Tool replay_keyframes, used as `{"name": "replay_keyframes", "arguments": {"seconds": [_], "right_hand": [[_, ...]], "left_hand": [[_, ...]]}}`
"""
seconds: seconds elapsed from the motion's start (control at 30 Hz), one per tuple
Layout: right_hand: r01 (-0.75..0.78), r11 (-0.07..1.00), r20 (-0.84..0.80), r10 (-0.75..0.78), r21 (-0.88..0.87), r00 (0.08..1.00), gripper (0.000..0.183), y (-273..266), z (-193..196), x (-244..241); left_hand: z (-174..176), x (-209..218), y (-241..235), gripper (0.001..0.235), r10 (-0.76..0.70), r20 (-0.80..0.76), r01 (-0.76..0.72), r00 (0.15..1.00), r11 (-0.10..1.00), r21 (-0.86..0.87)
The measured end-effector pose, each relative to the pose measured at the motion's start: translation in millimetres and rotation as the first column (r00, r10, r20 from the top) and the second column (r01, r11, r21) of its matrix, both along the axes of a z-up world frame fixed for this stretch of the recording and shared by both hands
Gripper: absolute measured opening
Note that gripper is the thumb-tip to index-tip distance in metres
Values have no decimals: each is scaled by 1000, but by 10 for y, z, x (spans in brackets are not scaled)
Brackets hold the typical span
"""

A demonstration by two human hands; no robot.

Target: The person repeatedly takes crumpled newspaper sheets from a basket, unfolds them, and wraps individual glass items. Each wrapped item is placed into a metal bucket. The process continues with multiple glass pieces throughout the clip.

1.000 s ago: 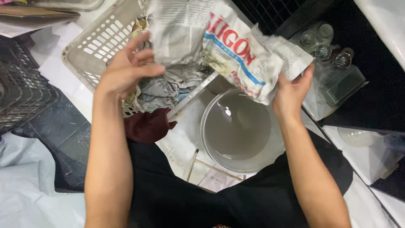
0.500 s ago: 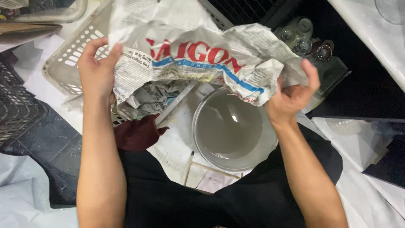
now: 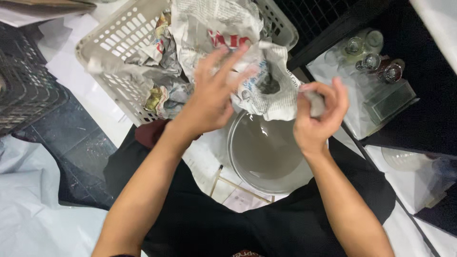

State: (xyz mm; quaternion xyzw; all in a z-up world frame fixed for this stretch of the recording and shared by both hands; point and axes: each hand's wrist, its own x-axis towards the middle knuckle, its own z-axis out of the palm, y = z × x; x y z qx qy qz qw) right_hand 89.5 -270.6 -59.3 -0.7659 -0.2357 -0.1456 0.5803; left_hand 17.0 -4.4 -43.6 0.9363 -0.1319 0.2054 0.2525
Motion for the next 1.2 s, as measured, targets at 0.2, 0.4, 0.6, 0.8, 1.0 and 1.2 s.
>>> {"name": "replay_keyframes", "arguments": {"seconds": [0.2, 0.4, 0.6, 0.8, 1.0, 1.2], "right_hand": [[176, 809, -555, 210, 561, 805, 41, 132, -74, 191], [301, 829, -802, 260, 471, 537, 38, 119, -213, 315], [223, 931, -798, 107, 290, 593, 64, 144, -99, 351], [-86, 849, 140, 185, -522, 973, 85, -489, 929, -69], [-108, 478, 63, 327, -872, 943, 78, -967, 1663, 38], [-168, 387, -36, 326, -907, 945, 72, -936, 1864, 171]], "left_hand": [[222, 82, -28, 34, -46, 89, 41, 995, 998, 57], [393, -89, -6, 27, -130, 79, 121, 988, 987, 107], [269, -250, -341, 42, -70, -144, 72, 987, 997, 3], [135, -249, -482, 49, -20, -100, 25, 995, 999, 44], [133, -213, -486, 57, -35, -96, 38, 995, 999, 29], [92, -232, -512, 72, -38, -202, 52, 979, 997, 62]]}}
